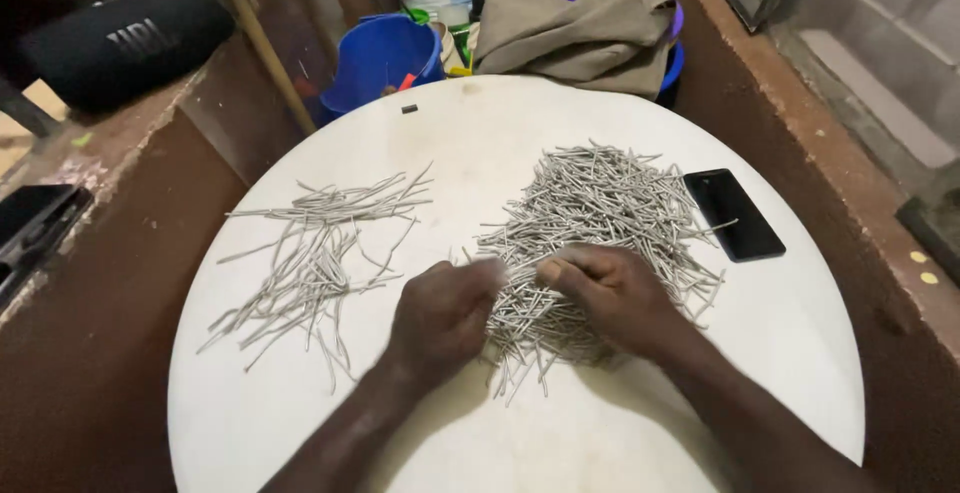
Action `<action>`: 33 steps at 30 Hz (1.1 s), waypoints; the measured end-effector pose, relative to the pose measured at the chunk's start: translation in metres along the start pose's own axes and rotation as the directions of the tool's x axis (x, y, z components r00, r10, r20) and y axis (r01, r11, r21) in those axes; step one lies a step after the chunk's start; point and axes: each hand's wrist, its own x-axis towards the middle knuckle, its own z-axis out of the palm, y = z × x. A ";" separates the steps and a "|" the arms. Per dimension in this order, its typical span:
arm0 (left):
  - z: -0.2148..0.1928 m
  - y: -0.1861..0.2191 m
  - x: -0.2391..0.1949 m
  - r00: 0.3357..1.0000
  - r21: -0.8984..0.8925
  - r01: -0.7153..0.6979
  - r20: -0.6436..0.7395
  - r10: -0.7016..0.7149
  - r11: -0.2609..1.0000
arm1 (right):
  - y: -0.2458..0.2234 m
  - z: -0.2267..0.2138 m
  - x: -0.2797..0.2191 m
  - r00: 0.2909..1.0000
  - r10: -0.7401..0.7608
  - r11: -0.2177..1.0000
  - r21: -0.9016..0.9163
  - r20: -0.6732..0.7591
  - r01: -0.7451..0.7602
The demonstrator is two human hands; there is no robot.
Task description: Sorting small metal rods into piles on a table
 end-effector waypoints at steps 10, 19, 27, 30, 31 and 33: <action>-0.018 -0.019 -0.001 0.977 0.369 0.043 0.177 -0.115 0.929 | 0.011 -0.015 0.012 0.962 0.231 0.911 -0.314 -0.146 -0.267; -0.004 -0.002 0.011 0.994 0.420 0.001 0.098 -0.046 0.908 | -0.001 -0.010 0.000 0.997 0.001 0.991 -0.134 0.073 0.009; 0.026 0.009 -0.005 0.984 0.385 -0.124 0.167 0.063 0.915 | 0.018 0.005 0.002 0.991 -0.106 0.930 -0.345 0.084 0.129; 0.019 0.008 0.001 0.981 0.417 -0.119 0.190 0.041 0.901 | 0.001 0.001 0.002 0.999 0.002 0.904 -0.426 0.044 0.017; 0.018 0.009 -0.001 0.980 0.415 -0.117 0.195 0.038 0.902 | 0.004 0.002 0.001 0.999 0.007 0.906 -0.423 0.044 0.012; 0.016 0.012 -0.001 0.982 0.371 -0.169 0.140 0.124 0.913 | 0.010 0.002 -0.001 0.997 0.023 0.891 -0.454 0.079 0.016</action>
